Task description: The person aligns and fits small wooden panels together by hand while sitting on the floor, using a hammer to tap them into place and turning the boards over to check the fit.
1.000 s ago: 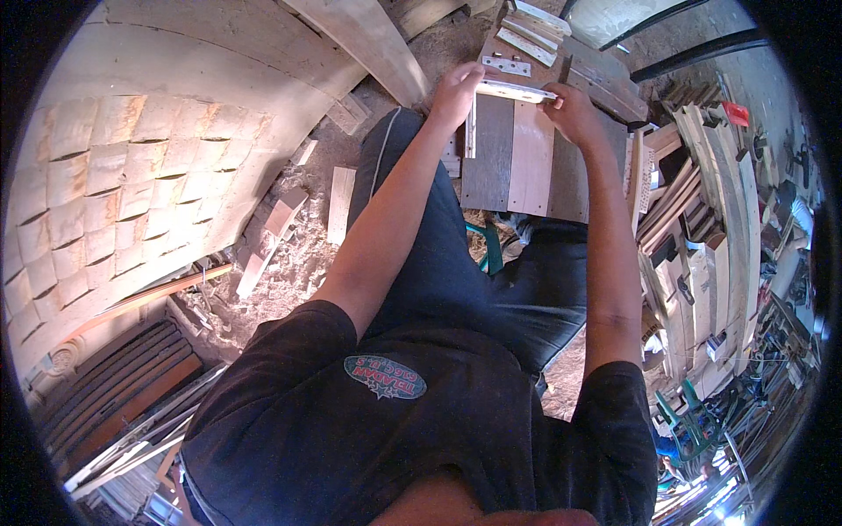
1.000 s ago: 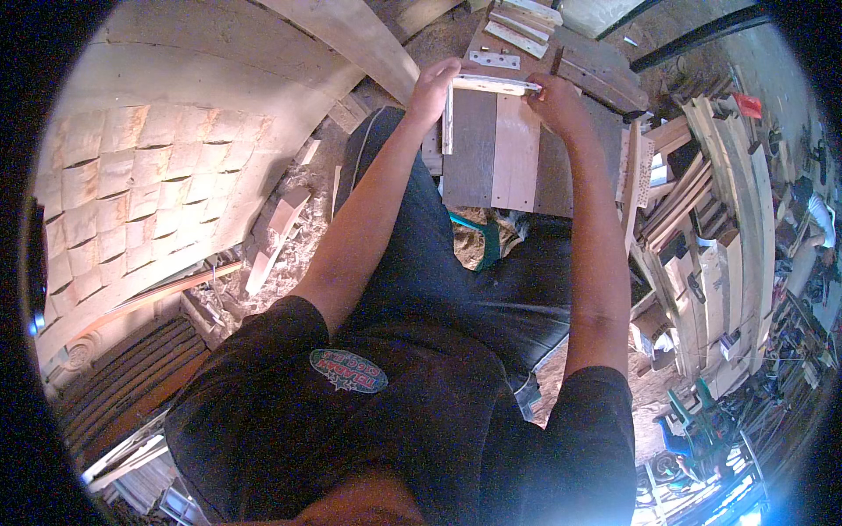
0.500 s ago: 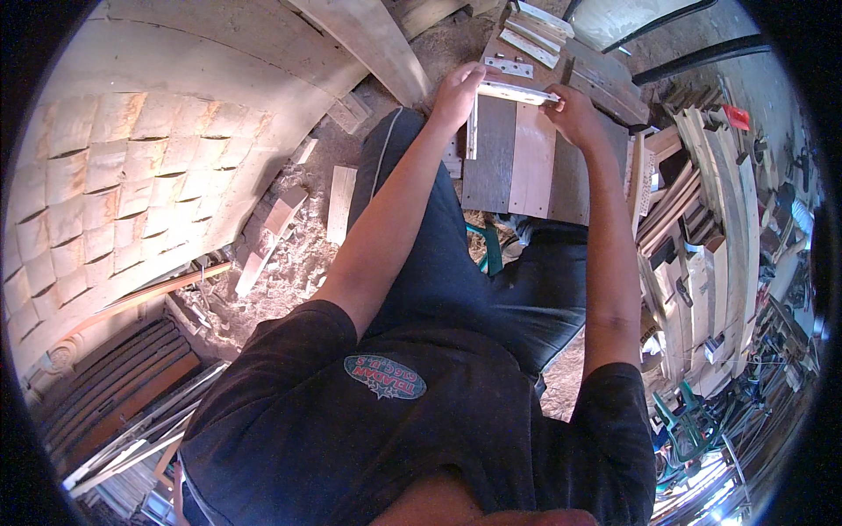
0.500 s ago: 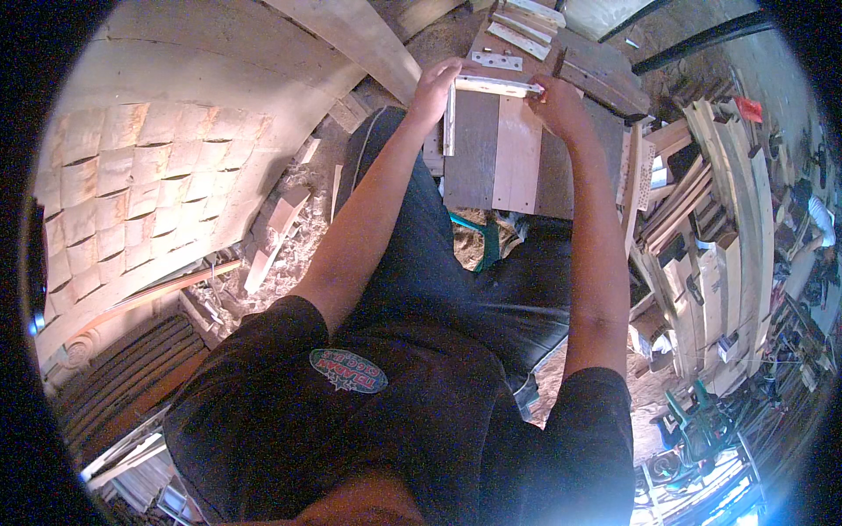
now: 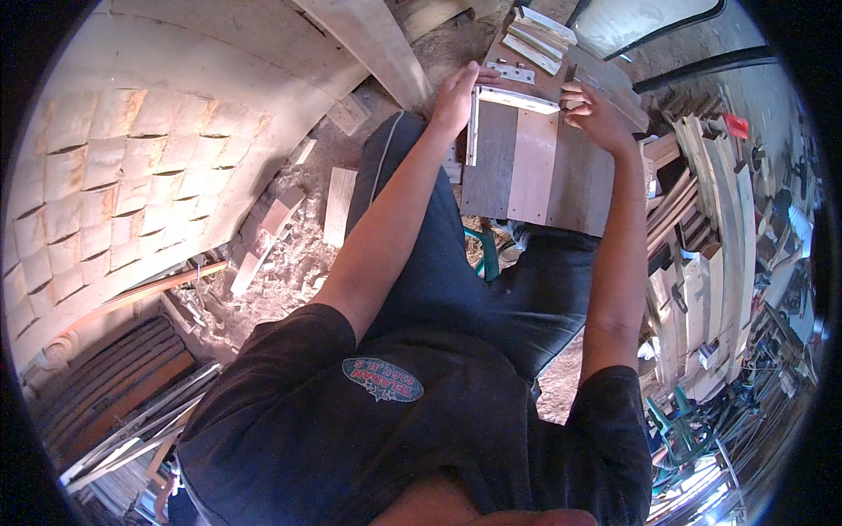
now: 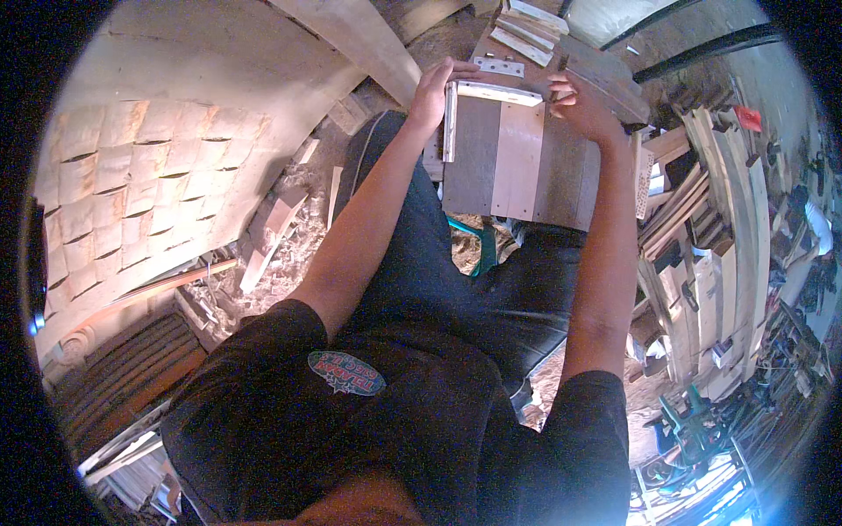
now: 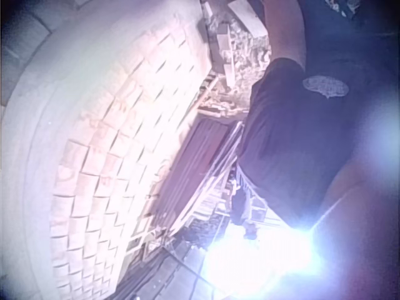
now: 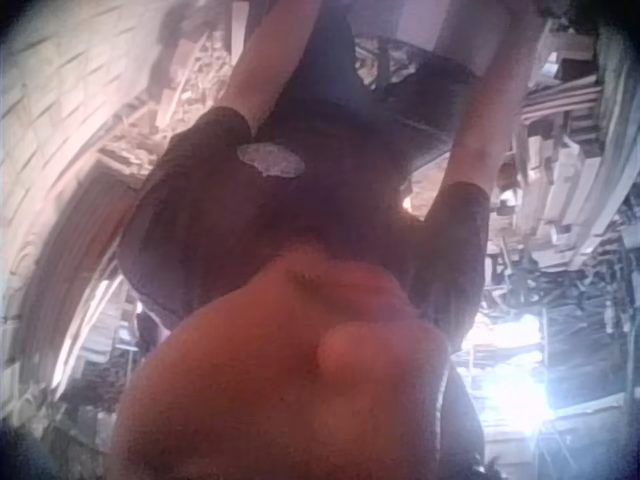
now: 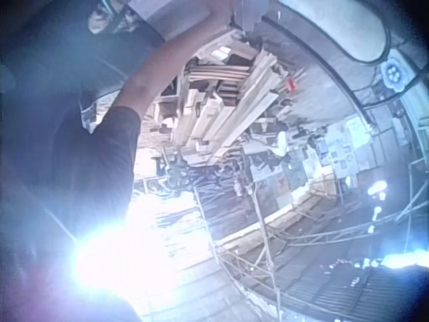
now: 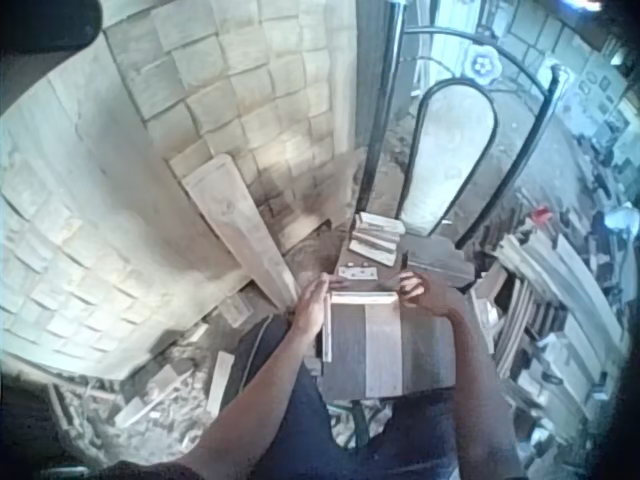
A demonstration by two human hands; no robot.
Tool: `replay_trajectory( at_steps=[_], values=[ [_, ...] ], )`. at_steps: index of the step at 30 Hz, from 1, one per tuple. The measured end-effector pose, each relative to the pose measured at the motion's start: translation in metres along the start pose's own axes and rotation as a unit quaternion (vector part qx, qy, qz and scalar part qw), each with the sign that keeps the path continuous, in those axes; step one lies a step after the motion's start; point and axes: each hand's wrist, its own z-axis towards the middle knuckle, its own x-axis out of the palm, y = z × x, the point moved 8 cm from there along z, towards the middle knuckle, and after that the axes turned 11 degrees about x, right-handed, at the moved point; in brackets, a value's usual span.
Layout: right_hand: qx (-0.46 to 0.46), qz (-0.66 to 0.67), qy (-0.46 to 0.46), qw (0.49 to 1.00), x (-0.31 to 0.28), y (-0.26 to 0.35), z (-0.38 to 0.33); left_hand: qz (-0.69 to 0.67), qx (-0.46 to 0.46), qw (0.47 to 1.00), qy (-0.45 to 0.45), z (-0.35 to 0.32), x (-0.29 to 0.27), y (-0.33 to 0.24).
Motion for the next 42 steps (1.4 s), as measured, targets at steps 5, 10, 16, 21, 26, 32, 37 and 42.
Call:
replay_trajectory(
  at_steps=[5, 10, 16, 21, 26, 32, 37, 42],
  values=[
    [-0.030, -0.077, -0.113, 0.990, -0.032, 0.006, 0.021, 0.033, 0.037, 0.998, -0.036, 0.005, -0.009, 0.002],
    [-0.013, -0.202, -0.220, 0.954, -0.032, 0.029, 0.059, 0.077, 0.046, 0.991, -0.102, 0.003, -0.028, -0.010],
    [-0.162, -0.316, -0.389, 0.850, -0.025, 0.073, 0.093, 0.109, 0.045, 0.981, -0.155, 0.000, -0.041, -0.016],
    [-0.098, -0.368, -0.350, 0.856, -0.027, 0.071, 0.129, 0.096, 0.049, 0.980, -0.169, 0.002, -0.040, -0.016],
    [-0.105, -0.506, -0.328, 0.791, -0.038, 0.066, 0.143, 0.102, 0.014, 0.983, -0.152, 0.003, -0.043, -0.008],
    [-0.063, -0.087, -0.395, 0.912, -0.087, 0.048, 0.096, 0.103, -0.003, 0.979, -0.176, 0.004, -0.044, -0.010],
    [-0.192, 0.161, -0.272, 0.929, -0.072, 0.004, 0.017, 0.073, 0.019, 0.979, -0.192, 0.006, -0.050, -0.003],
    [-0.008, 0.703, 0.034, 0.710, 0.049, -0.004, -0.119, 0.165, 0.077, 0.964, -0.195, -0.010, -0.041, -0.040]
  ],
)
